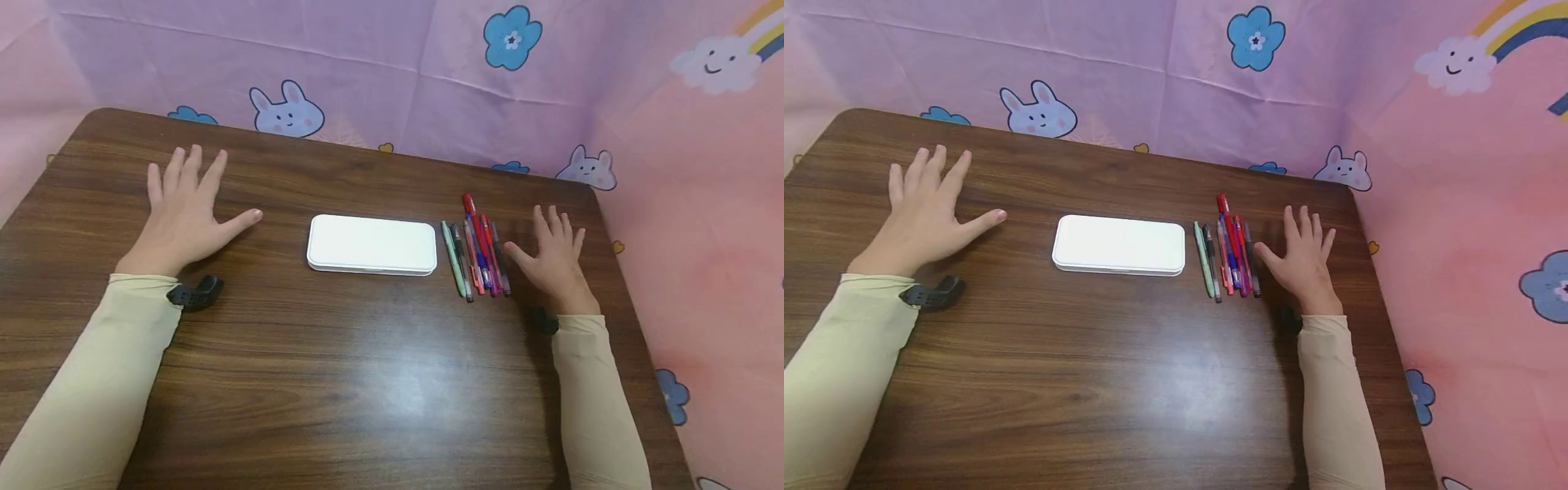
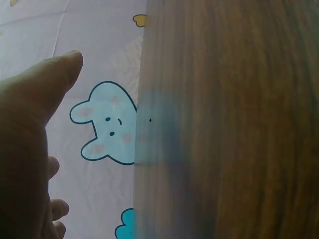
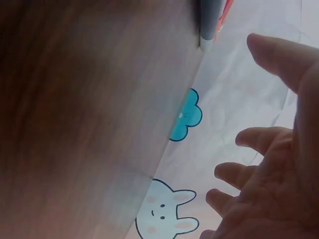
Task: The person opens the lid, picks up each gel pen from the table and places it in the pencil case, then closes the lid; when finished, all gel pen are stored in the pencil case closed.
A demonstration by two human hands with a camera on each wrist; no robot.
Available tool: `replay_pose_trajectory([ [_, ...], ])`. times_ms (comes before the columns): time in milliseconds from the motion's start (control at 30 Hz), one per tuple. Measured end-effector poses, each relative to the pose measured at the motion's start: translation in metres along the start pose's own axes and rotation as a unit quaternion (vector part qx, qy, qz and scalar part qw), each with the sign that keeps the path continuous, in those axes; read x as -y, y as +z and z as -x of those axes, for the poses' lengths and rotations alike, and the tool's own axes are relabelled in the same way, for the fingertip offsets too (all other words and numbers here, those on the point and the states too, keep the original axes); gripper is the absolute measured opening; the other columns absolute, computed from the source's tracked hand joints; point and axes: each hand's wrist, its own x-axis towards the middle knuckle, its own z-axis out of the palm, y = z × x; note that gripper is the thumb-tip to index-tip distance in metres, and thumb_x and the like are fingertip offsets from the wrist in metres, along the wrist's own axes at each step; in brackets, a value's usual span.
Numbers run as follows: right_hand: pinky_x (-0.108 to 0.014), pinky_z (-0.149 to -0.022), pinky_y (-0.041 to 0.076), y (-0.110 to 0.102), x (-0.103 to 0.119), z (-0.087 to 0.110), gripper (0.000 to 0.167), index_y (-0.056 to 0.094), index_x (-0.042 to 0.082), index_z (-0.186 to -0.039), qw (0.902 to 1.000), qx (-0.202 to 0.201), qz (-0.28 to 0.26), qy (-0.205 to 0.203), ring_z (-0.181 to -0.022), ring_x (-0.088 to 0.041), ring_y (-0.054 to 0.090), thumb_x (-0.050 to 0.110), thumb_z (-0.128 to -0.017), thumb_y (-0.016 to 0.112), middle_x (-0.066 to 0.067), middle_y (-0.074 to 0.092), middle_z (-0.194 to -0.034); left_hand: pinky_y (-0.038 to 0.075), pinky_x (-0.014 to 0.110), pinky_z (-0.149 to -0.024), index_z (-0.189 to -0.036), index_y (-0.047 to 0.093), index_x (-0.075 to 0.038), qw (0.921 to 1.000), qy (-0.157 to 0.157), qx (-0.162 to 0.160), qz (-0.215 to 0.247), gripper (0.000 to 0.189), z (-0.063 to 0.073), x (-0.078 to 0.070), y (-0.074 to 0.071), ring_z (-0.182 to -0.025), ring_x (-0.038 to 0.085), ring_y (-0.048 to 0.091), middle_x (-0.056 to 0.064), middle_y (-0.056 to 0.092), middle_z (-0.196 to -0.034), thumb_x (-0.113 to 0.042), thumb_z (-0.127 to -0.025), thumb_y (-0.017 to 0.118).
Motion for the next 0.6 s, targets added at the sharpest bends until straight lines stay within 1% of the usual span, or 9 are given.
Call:
replay_pose_trajectory([
  [233, -0.070, -0.118, -0.020, -0.0015, 0.0025, -0.0018, 0.100, 0.011, 0.006, -0.166, 0.9999, 0.012, -0.003, 0.005, -0.156, -0.050, -0.004, 0.064, -0.098, 0.055, -0.027, 0.002, -0.170, -0.022, 0.068, -0.118, -0.167, 0.004, -0.011, 1.0000, 0.003, 0.003, -0.006, 0.107, -0.0010, -0.0018, -0.0014, -0.156, 0.044, -0.016, 0.027, -0.008, -0.170, -0.070, -0.094, 0.054],
  [333, -0.070, -0.118, -0.020, -0.0022, 0.0034, -0.0019, 0.099, 0.012, 0.006, -0.166, 0.9999, 0.010, -0.002, 0.004, -0.156, -0.050, -0.003, 0.063, -0.098, 0.056, -0.027, 0.002, -0.170, -0.022, 0.067, -0.118, -0.167, 0.003, -0.012, 1.0000, 0.003, 0.007, -0.005, 0.106, -0.0015, -0.0041, -0.0023, -0.156, 0.042, -0.017, 0.026, -0.008, -0.170, -0.070, -0.094, 0.054],
  [500, -0.069, -0.119, -0.020, -0.0025, 0.0060, -0.0026, 0.099, 0.013, 0.006, -0.166, 1.0000, 0.008, -0.006, 0.002, -0.156, -0.049, -0.003, 0.062, -0.097, 0.057, -0.028, 0.004, -0.170, -0.023, 0.066, -0.119, -0.167, 0.003, -0.013, 0.9999, 0.006, 0.013, -0.003, 0.106, -0.0038, -0.0070, 0.0001, -0.157, 0.042, -0.017, 0.025, -0.009, -0.170, -0.071, -0.094, 0.053],
  [600, -0.069, -0.119, -0.019, -0.0002, 0.0087, -0.0037, 0.100, 0.014, 0.005, -0.165, 0.9999, 0.011, -0.013, -0.002, -0.156, -0.049, -0.002, 0.063, -0.096, 0.058, -0.028, 0.005, -0.170, -0.022, 0.067, -0.118, -0.167, 0.003, -0.012, 0.9999, 0.004, 0.013, -0.003, 0.106, -0.0024, -0.0054, 0.0014, -0.156, 0.042, -0.016, 0.026, -0.008, -0.170, -0.071, -0.094, 0.054],
])
